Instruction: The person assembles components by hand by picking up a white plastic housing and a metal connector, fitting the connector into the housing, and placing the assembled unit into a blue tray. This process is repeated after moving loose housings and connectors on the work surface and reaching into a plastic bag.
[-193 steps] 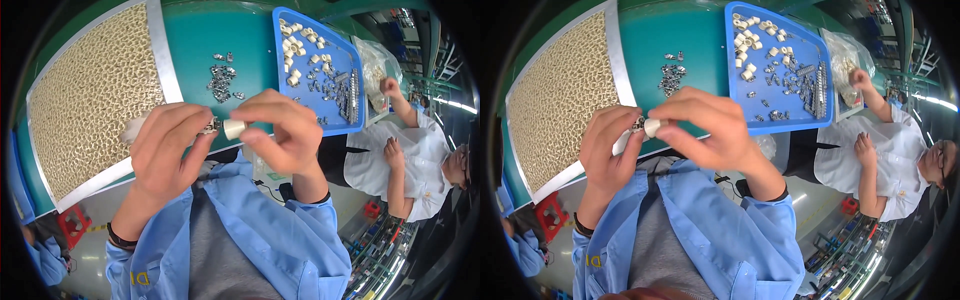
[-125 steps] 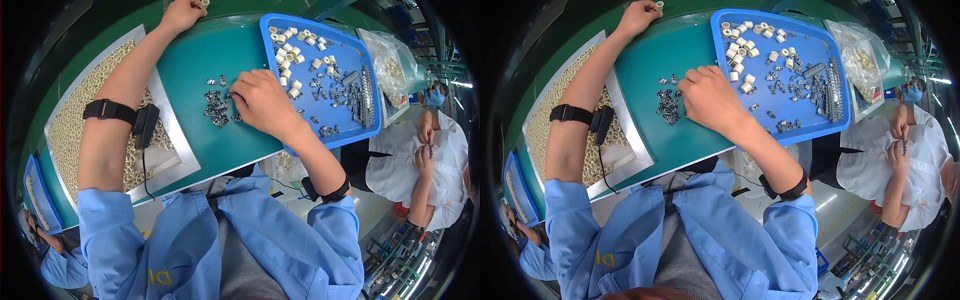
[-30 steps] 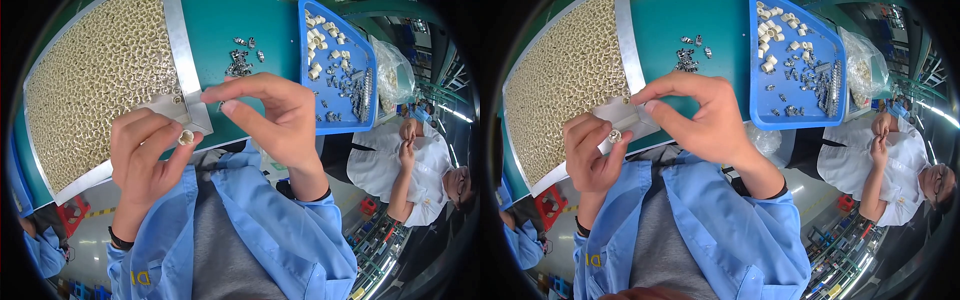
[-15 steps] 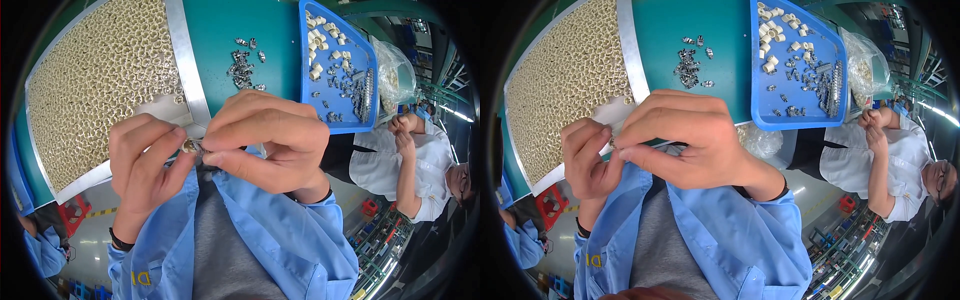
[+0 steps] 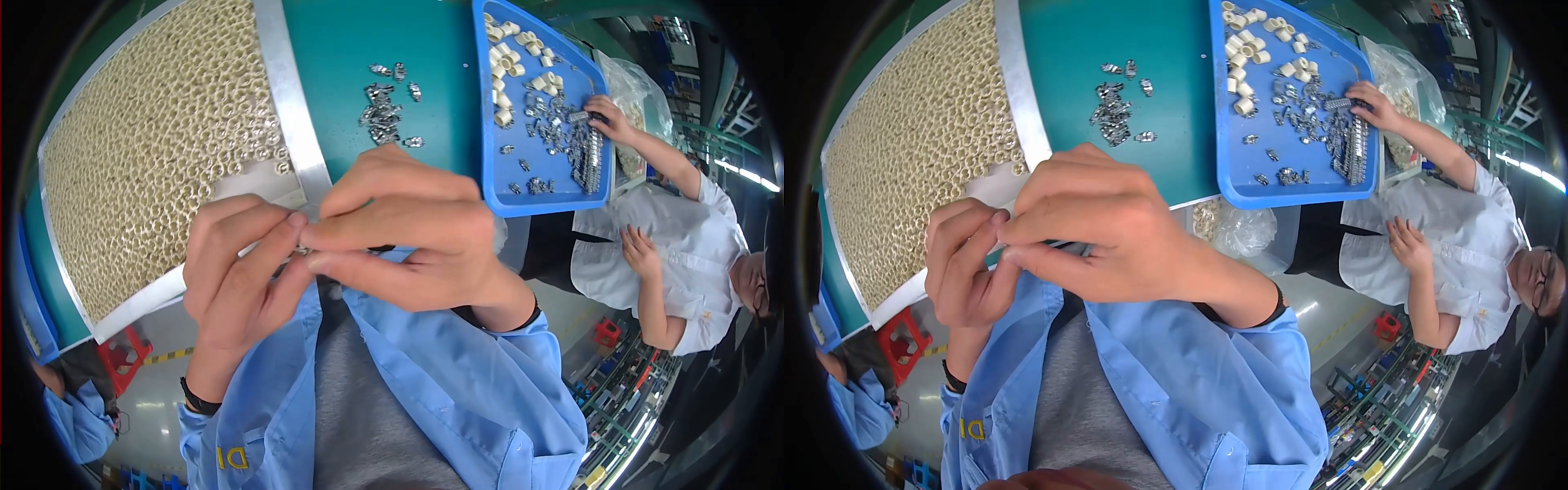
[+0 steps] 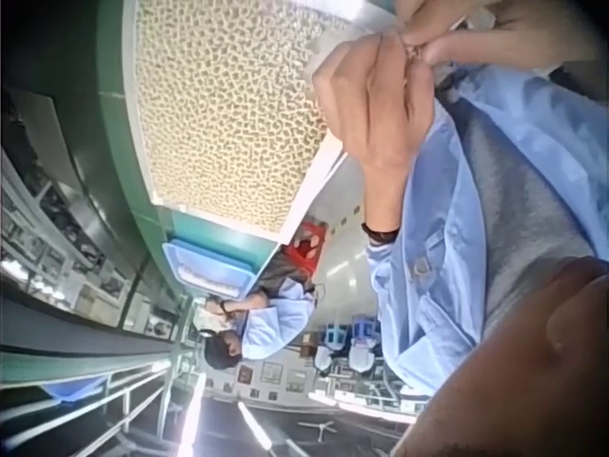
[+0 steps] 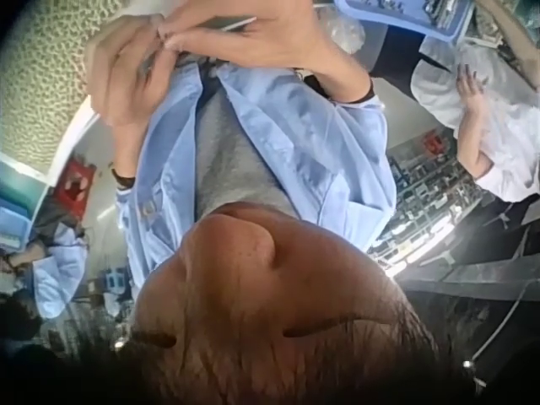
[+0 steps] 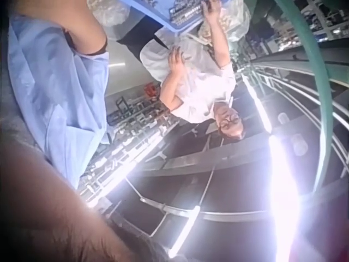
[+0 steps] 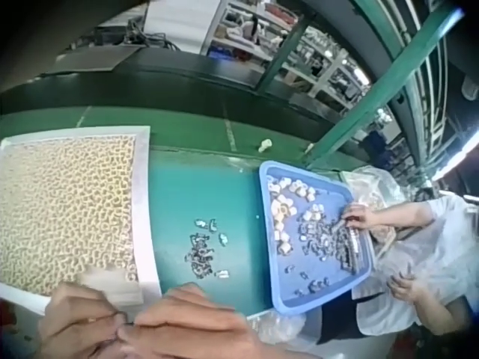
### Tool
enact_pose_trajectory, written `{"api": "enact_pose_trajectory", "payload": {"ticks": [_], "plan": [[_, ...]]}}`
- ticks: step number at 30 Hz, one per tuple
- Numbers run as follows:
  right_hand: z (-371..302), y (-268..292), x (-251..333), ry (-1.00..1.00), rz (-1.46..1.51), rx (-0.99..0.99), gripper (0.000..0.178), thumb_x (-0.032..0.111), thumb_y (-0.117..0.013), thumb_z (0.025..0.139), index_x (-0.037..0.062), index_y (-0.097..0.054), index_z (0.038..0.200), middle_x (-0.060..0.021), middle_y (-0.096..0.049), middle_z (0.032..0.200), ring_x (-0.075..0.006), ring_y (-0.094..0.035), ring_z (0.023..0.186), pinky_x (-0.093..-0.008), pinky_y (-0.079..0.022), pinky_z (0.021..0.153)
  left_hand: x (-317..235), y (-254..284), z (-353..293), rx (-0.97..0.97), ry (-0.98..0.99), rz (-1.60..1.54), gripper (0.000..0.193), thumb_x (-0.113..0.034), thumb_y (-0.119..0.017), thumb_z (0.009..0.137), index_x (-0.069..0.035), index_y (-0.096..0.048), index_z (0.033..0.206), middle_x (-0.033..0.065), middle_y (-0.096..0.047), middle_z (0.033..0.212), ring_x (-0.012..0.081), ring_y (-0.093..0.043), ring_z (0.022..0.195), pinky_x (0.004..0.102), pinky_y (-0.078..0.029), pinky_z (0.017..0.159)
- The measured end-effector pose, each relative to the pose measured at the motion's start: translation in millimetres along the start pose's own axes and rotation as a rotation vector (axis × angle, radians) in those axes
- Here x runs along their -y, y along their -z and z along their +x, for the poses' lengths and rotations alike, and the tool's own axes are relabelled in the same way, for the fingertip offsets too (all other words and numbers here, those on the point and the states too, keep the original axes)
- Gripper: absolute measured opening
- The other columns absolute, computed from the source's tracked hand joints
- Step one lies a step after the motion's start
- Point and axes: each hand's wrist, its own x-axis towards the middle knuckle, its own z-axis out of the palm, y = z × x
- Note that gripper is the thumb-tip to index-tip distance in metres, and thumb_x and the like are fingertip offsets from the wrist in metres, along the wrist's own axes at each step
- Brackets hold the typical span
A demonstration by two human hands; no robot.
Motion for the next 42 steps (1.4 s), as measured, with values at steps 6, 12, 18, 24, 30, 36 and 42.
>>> {"api": "enact_pose_trajectory", "payload": {"ticks": [6,12,18,24,30,36,42], "plan": [[-25.8,33.5,-8.5,-0.173,-0.321,-0.078,0.033,-0.001,-0.073,0.083,-0.0006,-0.073,0.116,-0.0111,-0.073,0.098,-0.0215,-0.067,0.078,-0.0343,-0.053,0.074,20.3,-12.5,-15.6,0.021,0.198,-0.097,0.030,0.006,-0.079,0.078,0.006,-0.071,0.107,0.0184,-0.069,0.100,0.0331,-0.066,0.092,0.0406,-0.053,0.081],[-76.2,166.3,-54.5,-0.381,-1.023,-0.183,0.024,0.005,-0.070,0.087,0.0052,-0.074,0.111,-0.0100,-0.070,0.089,-0.0246,-0.068,0.080,-0.0358,-0.055,0.074,21.5,-24.0,-30.4,-0.048,0.332,-0.243,0.036,0.012,-0.072,0.082,0.008,-0.067,0.117,0.0196,-0.070,0.103,0.0339,-0.066,0.096,0.0429,-0.052,0.086],[-83.3,165.5,-79.3,-0.359,-1.085,-0.018,0.020,0.010,-0.076,0.084,0.0045,-0.076,0.103,-0.0097,-0.069,0.089,-0.0248,-0.067,0.079,-0.0354,-0.055,0.072,26.1,-28.8,-23.5,0.020,0.231,-0.144,0.043,0.015,-0.069,0.083,0.007,-0.063,0.125,0.0209,-0.069,0.104,0.0344,-0.066,0.096,0.0423,-0.052,0.086],[-84.7,171.4,-79.6,-0.267,-1.129,-0.009,0.020,0.008,-0.076,0.085,0.0039,-0.076,0.105,-0.0074,-0.068,0.088,-0.0223,-0.068,0.079,-0.0343,-0.055,0.071,16.6,-28.8,-11.6,0.120,0.153,-0.129,0.040,0.013,-0.069,0.084,0.005,-0.063,0.123,0.0201,-0.069,0.104,0.0347,-0.067,0.093,0.0403,-0.052,0.084],[-77.3,137.2,-38.8,-0.366,-0.316,-0.338,0.022,0.000,-0.073,0.087,-0.0028,-0.075,0.109,-0.0133,-0.070,0.097,-0.0207,-0.069,0.092,-0.0340,-0.057,0.076,12.9,-36.5,-5.4,0.079,0.221,-0.141,0.033,0.010,-0.072,0.083,0.005,-0.066,0.115,0.0178,-0.070,0.104,0.0317,-0.068,0.091,0.0391,-0.052,0.082],[-51.6,90.6,0.4,-0.368,0.150,-0.303,0.026,-0.003,-0.073,0.085,-0.0096,-0.073,0.111,-0.0227,-0.069,0.106,-0.0247,-0.067,0.101,-0.0340,-0.057,0.080,-1.2,-49.7,29.1,0.084,0.068,-0.098,0.030,0.006,-0.078,0.077,0.005,-0.069,0.106,0.0178,-0.070,0.102,0.0328,-0.068,0.089,0.0395,-0.054,0.077],[-30.2,70.0,10.4,-0.031,-0.164,-0.078,0.029,-0.006,-0.074,0.080,-0.0102,-0.073,0.108,-0.0232,-0.069,0.105,-0.0283,-0.070,0.094,-0.0337,-0.058,0.076,-5.8,-47.6,34.6,0.025,-0.020,-0.074,0.031,0.004,-0.080,0.072,0.005,-0.070,0.101,0.0180,-0.070,0.100,0.0343,-0.068,0.086,0.0397,-0.055,0.071]]}}
